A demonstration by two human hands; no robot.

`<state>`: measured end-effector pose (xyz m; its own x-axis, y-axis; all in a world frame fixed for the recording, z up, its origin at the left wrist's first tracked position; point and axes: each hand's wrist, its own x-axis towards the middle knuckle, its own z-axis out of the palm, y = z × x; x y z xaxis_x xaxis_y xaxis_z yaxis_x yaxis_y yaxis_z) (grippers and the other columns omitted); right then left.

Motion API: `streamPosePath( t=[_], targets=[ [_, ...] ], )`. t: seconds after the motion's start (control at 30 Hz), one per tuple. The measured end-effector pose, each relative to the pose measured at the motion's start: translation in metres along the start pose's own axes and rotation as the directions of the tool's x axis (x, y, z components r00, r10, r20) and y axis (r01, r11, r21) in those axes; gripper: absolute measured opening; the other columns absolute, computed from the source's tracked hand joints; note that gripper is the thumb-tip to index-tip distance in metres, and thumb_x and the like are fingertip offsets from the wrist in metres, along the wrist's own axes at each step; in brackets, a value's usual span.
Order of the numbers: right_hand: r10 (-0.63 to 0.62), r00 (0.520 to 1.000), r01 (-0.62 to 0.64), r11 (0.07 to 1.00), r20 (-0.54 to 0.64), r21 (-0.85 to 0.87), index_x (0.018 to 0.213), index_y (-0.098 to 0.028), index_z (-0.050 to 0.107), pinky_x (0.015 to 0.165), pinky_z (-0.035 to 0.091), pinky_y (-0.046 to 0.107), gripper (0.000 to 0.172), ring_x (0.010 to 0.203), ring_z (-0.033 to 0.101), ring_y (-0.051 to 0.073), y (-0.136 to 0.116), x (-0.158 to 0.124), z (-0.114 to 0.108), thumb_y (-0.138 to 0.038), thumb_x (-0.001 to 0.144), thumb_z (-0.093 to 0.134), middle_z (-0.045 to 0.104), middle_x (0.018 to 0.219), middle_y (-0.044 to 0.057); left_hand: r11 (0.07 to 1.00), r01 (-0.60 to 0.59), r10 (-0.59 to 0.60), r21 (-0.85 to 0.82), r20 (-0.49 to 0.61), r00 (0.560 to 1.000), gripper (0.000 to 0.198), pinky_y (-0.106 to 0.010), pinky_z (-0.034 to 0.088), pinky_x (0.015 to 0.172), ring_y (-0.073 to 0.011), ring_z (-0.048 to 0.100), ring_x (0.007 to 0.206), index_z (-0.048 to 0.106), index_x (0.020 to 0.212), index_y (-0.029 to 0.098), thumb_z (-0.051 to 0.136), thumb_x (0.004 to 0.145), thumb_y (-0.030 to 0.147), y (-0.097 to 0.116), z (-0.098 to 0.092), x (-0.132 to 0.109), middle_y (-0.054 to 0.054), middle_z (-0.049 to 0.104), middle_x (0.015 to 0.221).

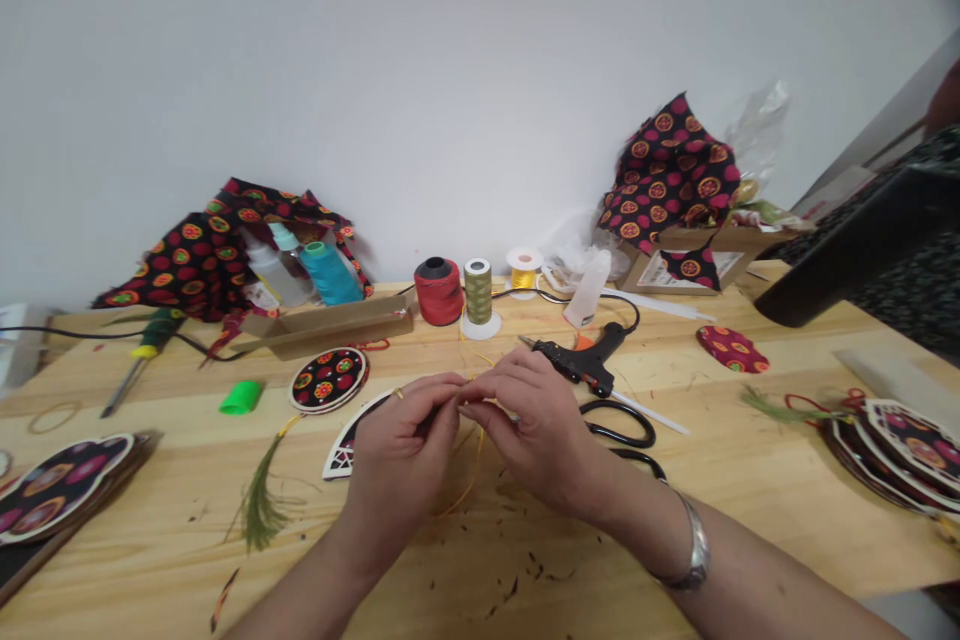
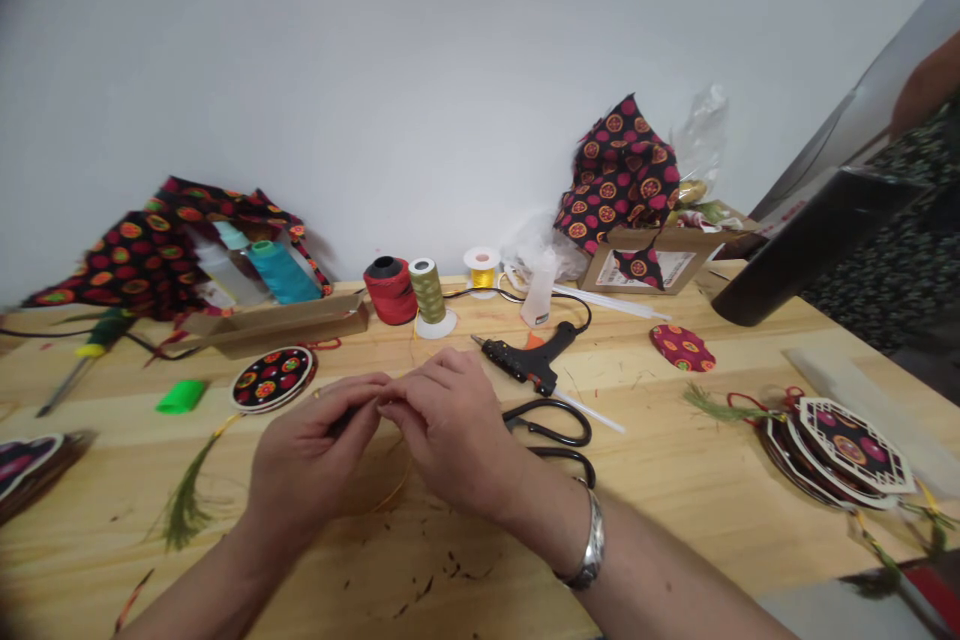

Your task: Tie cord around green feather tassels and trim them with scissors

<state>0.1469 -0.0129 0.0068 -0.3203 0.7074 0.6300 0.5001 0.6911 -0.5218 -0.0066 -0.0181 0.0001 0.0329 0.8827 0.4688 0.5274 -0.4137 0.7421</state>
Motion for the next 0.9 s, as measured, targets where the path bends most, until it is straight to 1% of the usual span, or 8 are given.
streamPosePath(
  t=[0.13,0.4,0.6,0.67,0.77,0.83,0.9],
  targets=[
    [0.007,1.0,-0.007,1.0,0.027,-0.01,0.088,-0.017,0.066,0.074,0.04,0.033,0.012,0.073,0.052,0.016,0.0,-0.001,0.0,-0.019,0.087,0.054,0.069,0.078,0.003,0.996,-0.059,0.058,0.063,0.02,0.998,0.016,-0.028,0.051,0.078,-0.019,0.068,0.081,0.072,0.083,0.021,0.057,0.079,0.017,-0.002,0.0,-0.002,-0.005,0.074,0.088],
    [0.016,0.999,-0.016,1.0,0.032,0.003,0.087,-0.016,0.065,0.076,0.041,0.032,0.013,0.076,0.051,0.016,0.003,-0.002,0.003,-0.017,0.088,0.052,0.068,0.078,0.003,0.959,-0.184,0.178,0.216,0.046,0.983,0.018,-0.028,0.051,0.076,-0.02,0.068,0.084,0.07,0.086,0.016,0.053,0.081,0.014,-0.003,0.002,-0.004,-0.009,0.074,0.089],
    [0.049,0.996,-0.044,0.997,0.077,-0.057,0.082,-0.016,0.062,0.074,0.04,0.034,0.014,0.078,0.048,0.018,0.001,-0.002,0.003,-0.017,0.088,0.049,0.064,0.077,0.005,0.946,-0.197,0.189,0.257,0.058,0.98,0.018,-0.028,0.051,0.074,-0.0209,0.069,0.081,0.07,0.083,0.014,0.052,0.082,0.014,-0.002,0.003,-0.004,-0.011,0.074,0.088],
    [0.048,0.995,-0.041,0.996,0.093,-0.078,0.079,-0.015,0.06,0.074,0.04,0.034,0.016,0.079,0.047,0.019,-0.002,0.0,0.002,-0.016,0.089,0.048,0.062,0.078,0.006,0.957,-0.17,0.161,0.236,0.057,0.985,0.018,-0.028,0.05,0.075,-0.0206,0.069,0.082,0.07,0.083,0.014,0.052,0.082,0.015,-0.001,0.003,-0.004,-0.011,0.074,0.089],
    [0.028,0.995,-0.023,0.998,0.095,-0.055,0.077,-0.015,0.058,0.075,0.039,0.033,0.016,0.08,0.046,0.018,-0.006,0.001,0.0,-0.014,0.089,0.046,0.06,0.079,0.007,0.988,-0.065,0.059,0.141,0.046,0.997,0.016,-0.028,0.05,0.075,-0.0199,0.068,0.08,0.071,0.08,0.017,0.055,0.08,0.018,0.0,0.003,-0.002,-0.008,0.075,0.087],
    [0.012,0.995,-0.01,1.0,0.096,-0.019,0.076,-0.015,0.056,0.075,0.039,0.032,0.015,0.079,0.045,0.018,-0.008,0.001,0.001,-0.012,0.088,0.046,0.058,0.078,0.006,0.998,0.052,-0.053,0.041,0.028,0.998,0.014,-0.028,0.05,0.075,-0.0196,0.068,0.078,0.071,0.076,0.019,0.058,0.077,0.021,0.0,0.002,0.001,-0.006,0.075,0.084],
    [-0.013,0.993,0.011,1.0,0.115,0.018,0.076,-0.015,0.054,0.075,0.039,0.032,0.014,0.079,0.044,0.018,-0.009,0.0,0.002,-0.009,0.086,0.046,0.058,0.078,0.006,0.978,0.197,-0.196,-0.067,0.026,0.98,0.012,-0.029,0.05,0.075,-0.0198,0.067,0.076,0.072,0.071,0.02,0.061,0.073,0.025,0.001,0.001,0.004,-0.004,0.075,0.081]
  ],
)
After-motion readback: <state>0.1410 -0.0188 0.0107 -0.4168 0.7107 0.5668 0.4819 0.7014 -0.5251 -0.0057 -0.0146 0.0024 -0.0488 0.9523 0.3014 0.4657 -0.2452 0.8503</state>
